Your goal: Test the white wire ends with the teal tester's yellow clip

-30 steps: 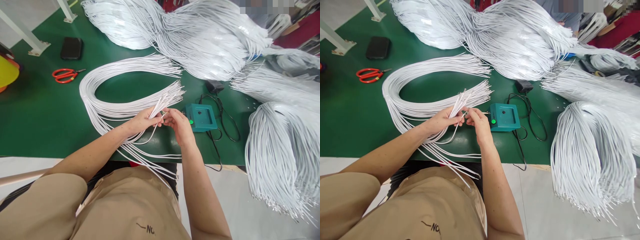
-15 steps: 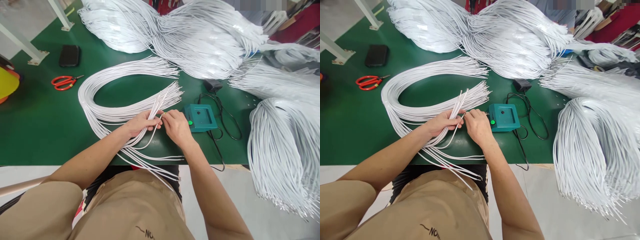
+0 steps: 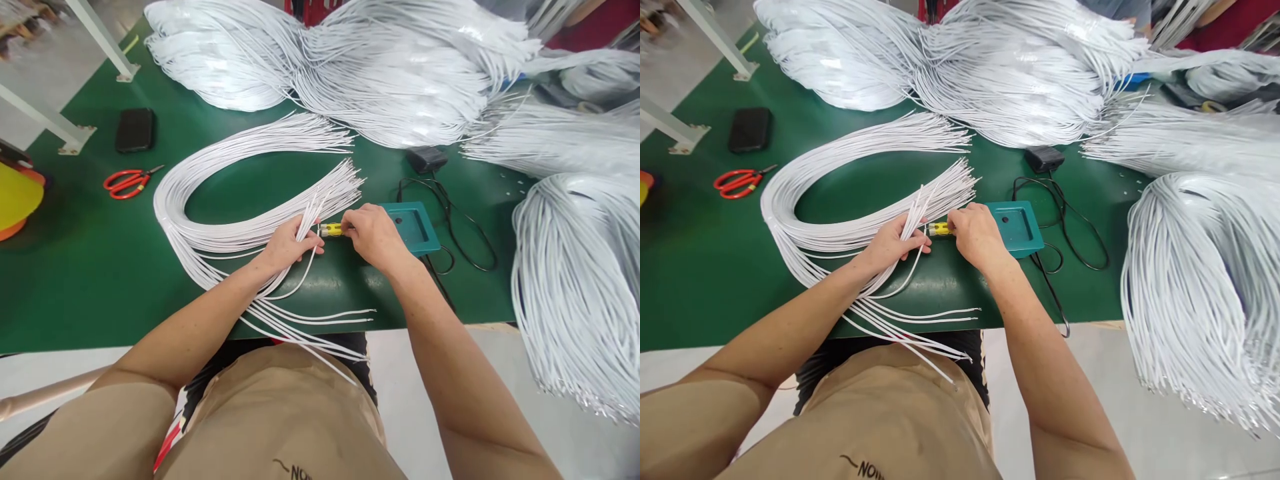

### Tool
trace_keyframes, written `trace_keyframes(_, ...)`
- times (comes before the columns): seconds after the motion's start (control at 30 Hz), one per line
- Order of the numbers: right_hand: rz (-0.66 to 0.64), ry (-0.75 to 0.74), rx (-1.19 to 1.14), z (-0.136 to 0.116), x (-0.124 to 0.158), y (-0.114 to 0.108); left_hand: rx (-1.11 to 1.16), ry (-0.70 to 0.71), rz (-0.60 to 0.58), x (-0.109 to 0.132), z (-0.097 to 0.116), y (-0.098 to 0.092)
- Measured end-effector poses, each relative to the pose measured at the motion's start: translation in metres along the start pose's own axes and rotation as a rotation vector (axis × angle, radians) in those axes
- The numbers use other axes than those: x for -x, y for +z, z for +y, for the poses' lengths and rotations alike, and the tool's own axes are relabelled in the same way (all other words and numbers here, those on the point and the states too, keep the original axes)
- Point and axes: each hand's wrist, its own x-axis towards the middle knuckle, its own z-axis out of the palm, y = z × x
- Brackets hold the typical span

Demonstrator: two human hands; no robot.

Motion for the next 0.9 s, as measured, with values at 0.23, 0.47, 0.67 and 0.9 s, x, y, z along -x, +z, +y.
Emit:
trace_keyframes(0.23,-0.007,0.049,0.015,-0.002,-0.004,0.000,-0.173,-0.002,0.074,-0.006,-0.004,0.004)
trace_keyframes(0.47,0.071,0.111,0.072,-0.005,0.008,-0.003,-0.069,-0.013,0.009,-0.008,-0.008,0.003)
trace_keyframes(0.67,0.182,0.399,0.281,0.004,0.019,0.010,0.014,-0.031,-0.009,-0.008,-0.005,0.000)
trace_keyframes(0.9,0.323,0.214,0.116,-0.028,0.022,0.005,0.044,0.000,0.000,-0.004,-0.008,-0.009)
